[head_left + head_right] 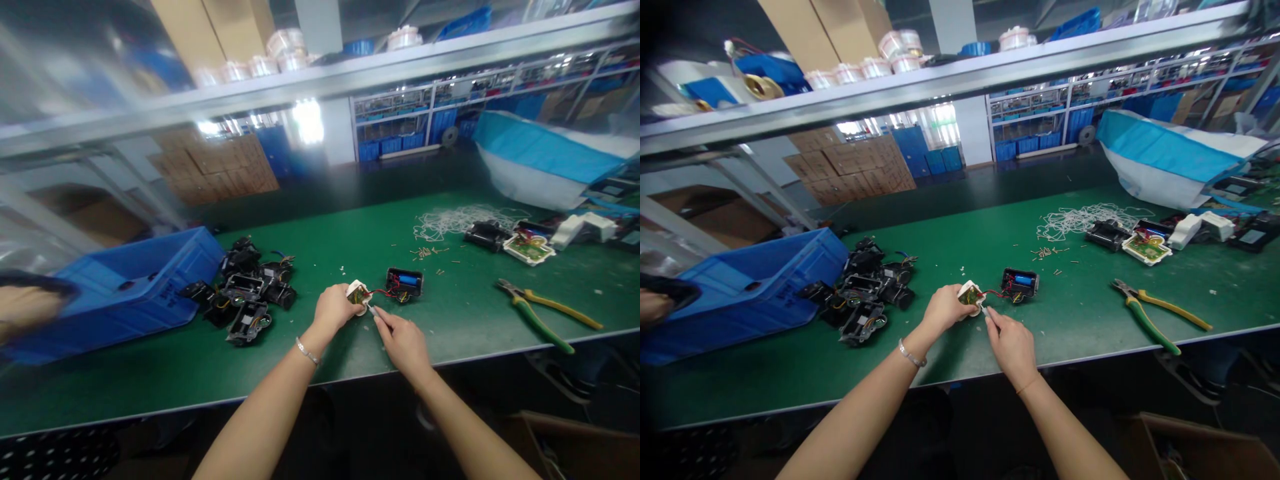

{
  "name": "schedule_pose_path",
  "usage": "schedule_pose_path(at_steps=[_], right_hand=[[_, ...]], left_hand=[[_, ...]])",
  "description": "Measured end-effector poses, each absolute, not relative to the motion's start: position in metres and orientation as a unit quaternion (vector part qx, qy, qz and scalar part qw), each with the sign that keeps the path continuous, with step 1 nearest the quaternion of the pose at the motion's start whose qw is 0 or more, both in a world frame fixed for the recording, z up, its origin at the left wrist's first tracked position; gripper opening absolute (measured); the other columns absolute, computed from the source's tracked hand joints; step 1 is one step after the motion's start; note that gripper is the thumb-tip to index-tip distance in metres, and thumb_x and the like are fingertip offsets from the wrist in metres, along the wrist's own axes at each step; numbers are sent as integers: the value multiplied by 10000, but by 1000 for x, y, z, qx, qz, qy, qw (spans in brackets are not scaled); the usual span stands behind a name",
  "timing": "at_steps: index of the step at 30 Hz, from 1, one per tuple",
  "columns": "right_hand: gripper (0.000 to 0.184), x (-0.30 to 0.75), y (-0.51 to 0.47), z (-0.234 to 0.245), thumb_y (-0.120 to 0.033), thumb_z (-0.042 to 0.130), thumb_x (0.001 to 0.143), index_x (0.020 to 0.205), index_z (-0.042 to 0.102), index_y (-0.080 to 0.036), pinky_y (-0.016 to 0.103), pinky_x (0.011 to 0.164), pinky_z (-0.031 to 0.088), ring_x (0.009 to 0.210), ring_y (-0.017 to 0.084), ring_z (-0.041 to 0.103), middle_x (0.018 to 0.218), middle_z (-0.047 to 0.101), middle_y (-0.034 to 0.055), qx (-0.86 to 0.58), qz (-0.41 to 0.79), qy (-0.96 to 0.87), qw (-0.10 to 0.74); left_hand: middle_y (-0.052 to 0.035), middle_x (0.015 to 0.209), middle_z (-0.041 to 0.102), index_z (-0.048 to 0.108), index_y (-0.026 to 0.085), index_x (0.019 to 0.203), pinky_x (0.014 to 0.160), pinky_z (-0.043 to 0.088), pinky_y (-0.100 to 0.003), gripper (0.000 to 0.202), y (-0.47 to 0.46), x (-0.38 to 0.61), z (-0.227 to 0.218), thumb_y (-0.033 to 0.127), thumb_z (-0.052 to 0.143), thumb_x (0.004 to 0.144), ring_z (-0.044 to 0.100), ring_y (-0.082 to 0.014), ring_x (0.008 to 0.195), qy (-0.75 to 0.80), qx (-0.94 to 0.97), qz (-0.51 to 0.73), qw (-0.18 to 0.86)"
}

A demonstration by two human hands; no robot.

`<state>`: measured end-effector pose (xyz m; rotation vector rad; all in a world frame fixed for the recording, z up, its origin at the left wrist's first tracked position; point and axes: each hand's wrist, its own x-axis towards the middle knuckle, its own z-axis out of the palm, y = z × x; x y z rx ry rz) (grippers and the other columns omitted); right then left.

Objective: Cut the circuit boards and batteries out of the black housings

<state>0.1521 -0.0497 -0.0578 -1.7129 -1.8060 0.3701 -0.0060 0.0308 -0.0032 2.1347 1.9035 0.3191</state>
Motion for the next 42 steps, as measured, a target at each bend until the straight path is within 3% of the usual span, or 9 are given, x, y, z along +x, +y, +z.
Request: schedule_pose_path(at_steps=[18, 30, 37, 42], right_hand=[[357, 153, -48, -55, -368, 387, 936, 1199, 618, -294, 292, 746, 497, 894, 216, 667, 1022, 707, 52, -646, 166, -680, 303], [348, 151, -47, -47, -363, 397, 928, 1152, 650, -279, 303, 731, 496, 876, 232, 676, 988, 718, 68, -669, 179, -656, 300], [344, 149, -47, -47, -361, 385, 934, 1151, 643, -294, 288, 675, 486, 803, 224, 681, 945, 723, 73, -681, 157, -654, 288], [351, 147, -48, -45, -363, 375, 937, 1162, 635, -296, 303, 681, 494, 808, 233, 681, 947, 721, 74, -679, 159, -658, 284]], left_hand=[[-43, 833, 689, 647, 216, 865, 613, 412, -243, 306, 29, -3, 0, 442, 689, 663, 626, -183, 722, 658, 740, 77, 114], [-74, 835, 687, 612, 200, 883, 666, 446, -288, 273, 19, 12, 3, 420, 657, 729, 649, -232, 756, 645, 764, 25, 5], [-83, 906, 676, 607, 180, 926, 758, 441, -294, 248, 10, 24, 8, 370, 642, 770, 642, -233, 862, 641, 767, 20, 38], [-79, 897, 676, 597, 198, 936, 730, 438, -288, 292, 13, 19, 4, 430, 639, 764, 643, -225, 829, 646, 762, 25, 37]])
